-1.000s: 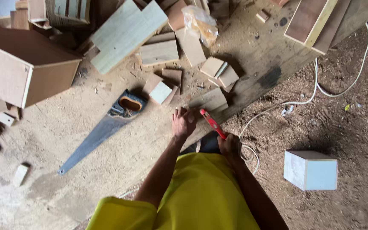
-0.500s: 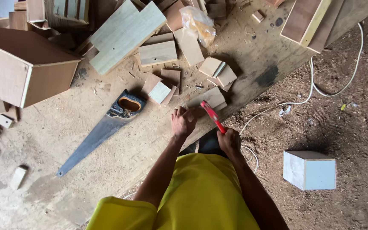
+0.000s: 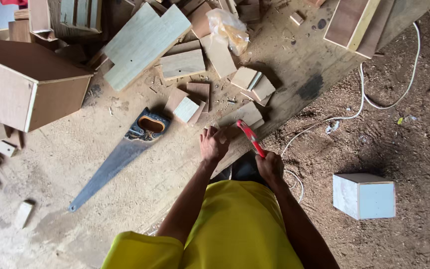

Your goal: The person assembles small wooden boxes by hammering nails into pre-cut wooden pieces. They repeatedly pick up pieces, align them, and drive nails with a hammer to join the components. The process is repeated for multiple boxes on a cluttered workbench.

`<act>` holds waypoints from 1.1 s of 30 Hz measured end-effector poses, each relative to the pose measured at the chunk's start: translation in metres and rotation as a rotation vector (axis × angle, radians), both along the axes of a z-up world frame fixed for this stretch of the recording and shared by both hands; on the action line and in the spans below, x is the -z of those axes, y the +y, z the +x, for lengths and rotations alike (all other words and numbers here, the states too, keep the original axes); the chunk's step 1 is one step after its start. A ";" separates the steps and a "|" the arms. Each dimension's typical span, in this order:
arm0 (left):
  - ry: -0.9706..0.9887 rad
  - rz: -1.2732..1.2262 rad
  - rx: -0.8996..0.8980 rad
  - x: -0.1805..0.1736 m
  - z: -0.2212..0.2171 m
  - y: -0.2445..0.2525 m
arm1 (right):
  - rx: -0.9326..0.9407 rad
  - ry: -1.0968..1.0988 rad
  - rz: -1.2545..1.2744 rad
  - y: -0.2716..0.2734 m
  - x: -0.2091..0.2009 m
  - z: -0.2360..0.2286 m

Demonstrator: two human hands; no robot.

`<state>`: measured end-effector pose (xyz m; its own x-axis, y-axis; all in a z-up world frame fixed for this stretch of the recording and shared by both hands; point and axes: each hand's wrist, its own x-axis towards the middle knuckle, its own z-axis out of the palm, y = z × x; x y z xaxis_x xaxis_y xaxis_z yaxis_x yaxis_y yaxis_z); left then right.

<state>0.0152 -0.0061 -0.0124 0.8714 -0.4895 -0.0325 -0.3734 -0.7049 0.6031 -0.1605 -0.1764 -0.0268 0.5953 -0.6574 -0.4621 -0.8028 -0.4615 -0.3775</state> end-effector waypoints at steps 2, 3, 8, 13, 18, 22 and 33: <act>0.007 0.012 -0.014 0.001 -0.017 0.012 | 0.016 -0.067 0.006 0.015 -0.007 -0.012; -0.005 0.009 -0.021 0.000 -0.017 0.016 | 0.001 0.009 0.014 0.020 -0.009 -0.011; -0.021 -0.021 -0.012 -0.006 -0.001 0.002 | -0.005 -0.004 0.076 0.015 -0.013 0.002; -0.003 -0.017 -0.032 -0.010 -0.011 0.017 | -0.075 0.084 0.021 0.015 -0.001 -0.004; 0.027 0.141 0.119 -0.007 -0.017 0.010 | -0.023 0.054 0.154 0.010 0.000 -0.018; -0.078 0.231 0.426 0.000 0.000 -0.007 | 0.112 -0.171 0.175 0.015 0.005 -0.007; -0.097 0.264 0.470 -0.004 -0.017 -0.007 | 0.137 -0.170 0.182 0.016 0.002 -0.026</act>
<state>-0.0021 -0.0131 -0.0088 0.5660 -0.8129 -0.1373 -0.7295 -0.5714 0.3759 -0.1865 -0.1605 -0.0284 0.5855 -0.6527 -0.4809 -0.7711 -0.2652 -0.5788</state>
